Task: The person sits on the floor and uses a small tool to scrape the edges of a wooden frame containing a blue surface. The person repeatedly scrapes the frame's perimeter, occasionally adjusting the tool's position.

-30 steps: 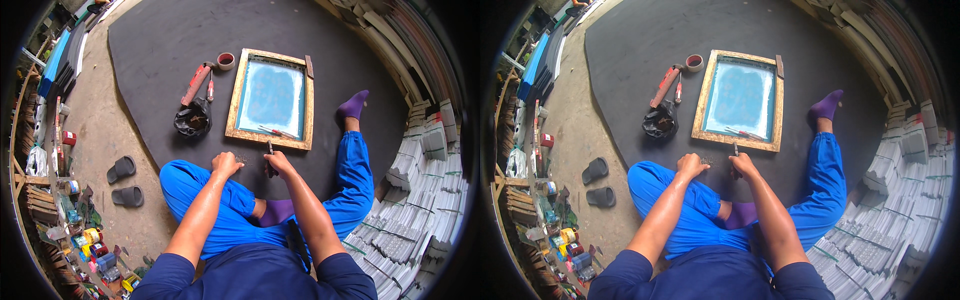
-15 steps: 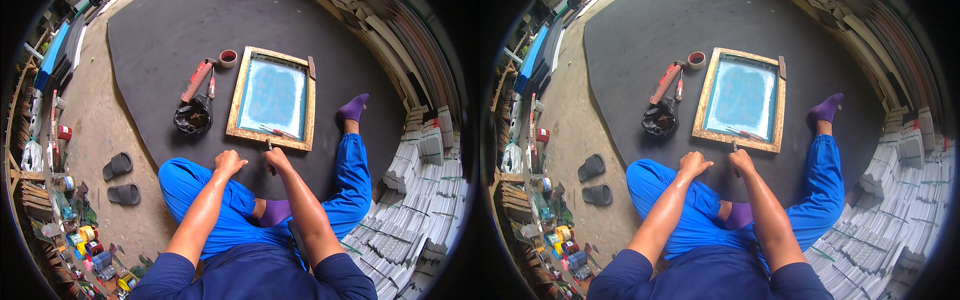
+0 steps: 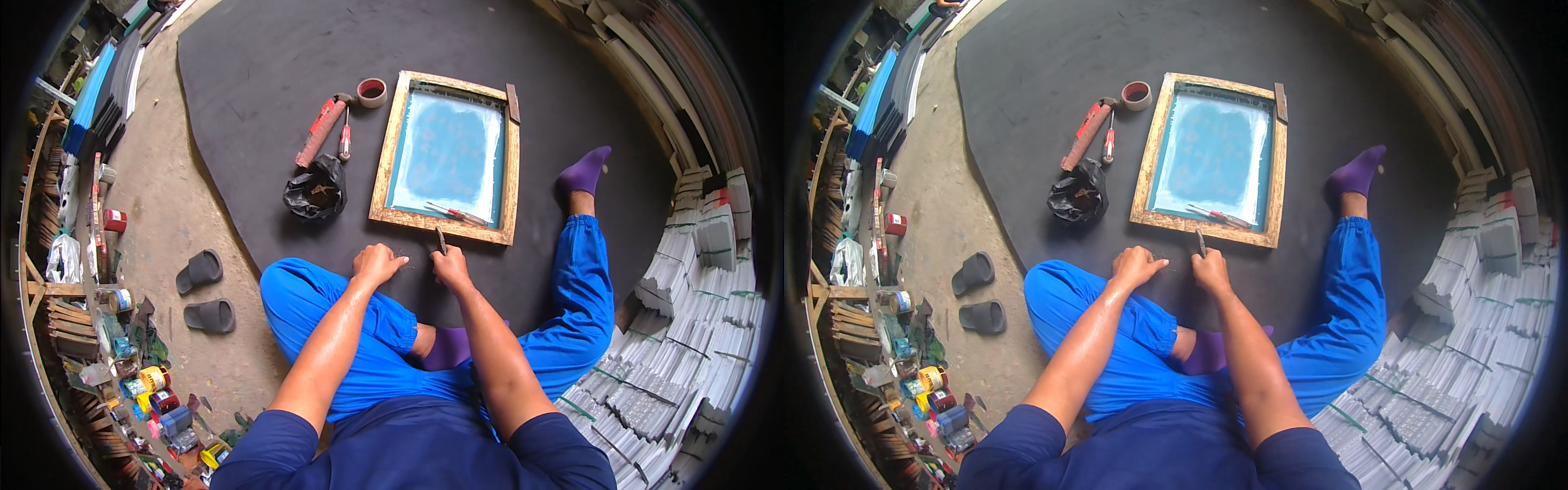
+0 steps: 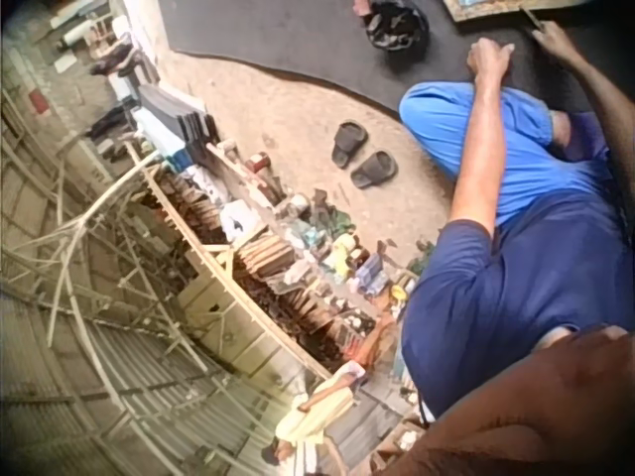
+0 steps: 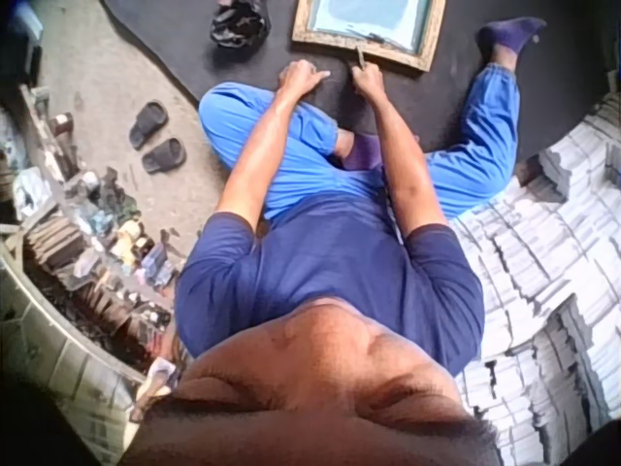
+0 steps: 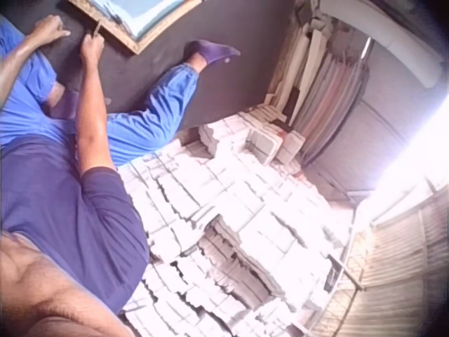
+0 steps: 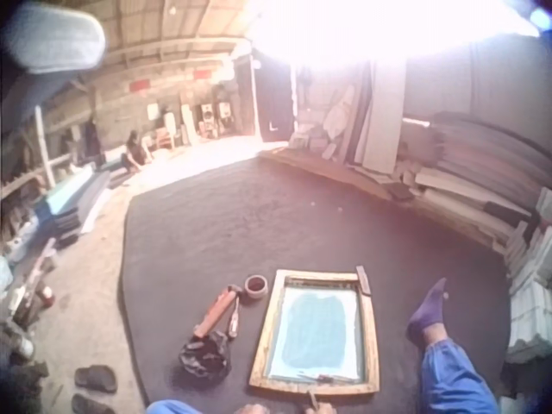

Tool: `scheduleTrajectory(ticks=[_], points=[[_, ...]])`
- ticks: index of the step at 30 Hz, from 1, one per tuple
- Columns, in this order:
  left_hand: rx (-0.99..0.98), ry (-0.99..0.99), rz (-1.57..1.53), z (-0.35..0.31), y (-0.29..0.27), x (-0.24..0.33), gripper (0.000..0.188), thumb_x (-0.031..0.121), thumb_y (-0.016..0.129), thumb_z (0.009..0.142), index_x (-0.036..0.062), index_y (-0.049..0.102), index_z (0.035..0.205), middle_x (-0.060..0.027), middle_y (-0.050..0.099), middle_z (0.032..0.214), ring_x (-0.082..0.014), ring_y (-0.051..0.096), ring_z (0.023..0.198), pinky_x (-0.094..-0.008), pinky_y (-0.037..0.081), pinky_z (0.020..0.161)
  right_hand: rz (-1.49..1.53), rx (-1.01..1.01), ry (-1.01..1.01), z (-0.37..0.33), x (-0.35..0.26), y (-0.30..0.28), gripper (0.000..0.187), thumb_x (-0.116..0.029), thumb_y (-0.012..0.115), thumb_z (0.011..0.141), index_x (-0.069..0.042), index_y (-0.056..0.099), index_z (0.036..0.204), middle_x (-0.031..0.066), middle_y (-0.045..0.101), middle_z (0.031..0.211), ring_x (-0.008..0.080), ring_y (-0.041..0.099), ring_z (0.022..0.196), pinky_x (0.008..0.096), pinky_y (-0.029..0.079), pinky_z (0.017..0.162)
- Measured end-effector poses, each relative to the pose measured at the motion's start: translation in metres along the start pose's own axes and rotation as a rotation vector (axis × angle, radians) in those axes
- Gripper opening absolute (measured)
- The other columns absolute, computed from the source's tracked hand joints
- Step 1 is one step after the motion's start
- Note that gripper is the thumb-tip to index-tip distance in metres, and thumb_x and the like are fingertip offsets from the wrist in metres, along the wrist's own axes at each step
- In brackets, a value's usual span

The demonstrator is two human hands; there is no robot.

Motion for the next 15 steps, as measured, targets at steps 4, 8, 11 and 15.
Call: scheduleTrajectory(ticks=[4, 8, 11, 15], points=[[-0.027, -0.030, -0.069, 0.000, 0.005, -0.006, 0.050, 0.057, 0.076, 0.079, 0.0080, 0.076, 0.073, -0.0160, 0.073, 0.077, -0.0337, 0.073, 0.080, -0.0458, 0.056, 0.074, 0.183, -0.109, -0.012, 0.004, 0.005, 0.007, 0.019, -0.017, 0.062, 0.089, 0.002, 0.063, 0.089, 0.0106, 0.061, 0.062, 0.0200, 0.058, 0.044, 0.0349, 0.046, 0.042], [-0.074, -0.060, -0.148, 0.002, 0.011, -0.015, 0.050, 0.058, 0.076, 0.079, 0.0087, 0.077, 0.074, -0.0153, 0.074, 0.077, -0.0331, 0.073, 0.081, -0.0456, 0.056, 0.075, 0.274, -0.211, -0.012, 0.004, 0.003, 0.011, 0.017, -0.016, 0.062, 0.089, 0.001, 0.064, 0.089, 0.0109, 0.061, 0.062, 0.0199, 0.057, 0.043, 0.0342, 0.044, 0.040], [-0.068, -0.060, -0.189, 0.007, 0.019, -0.021, 0.050, 0.058, 0.076, 0.079, 0.0084, 0.076, 0.072, -0.0148, 0.073, 0.075, -0.0328, 0.073, 0.078, -0.0452, 0.055, 0.073, 0.273, -0.217, 0.004, 0.003, 0.001, 0.010, 0.018, -0.016, 0.062, 0.089, 0.002, 0.064, 0.090, 0.0121, 0.063, 0.065, 0.0205, 0.059, 0.046, 0.0357, 0.047, 0.042], [-0.052, -0.037, -0.229, 0.001, 0.016, -0.017, 0.050, 0.057, 0.075, 0.081, 0.0079, 0.076, 0.071, -0.0142, 0.072, 0.072, -0.0316, 0.073, 0.074, -0.0451, 0.055, 0.071, 0.042, -0.108, 0.069, -0.014, -0.019, -0.004, 0.020, -0.016, 0.061, 0.090, 0.004, 0.064, 0.092, 0.0135, 0.064, 0.068, 0.0235, 0.064, 0.052, 0.0385, 0.051, 0.046]])
Point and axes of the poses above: each hand's wrist, its own z-axis towards the middle knuckle, its own y-axis out of the palm, x = y × z, the point moved 10 cm from there along z, towards the middle knuckle
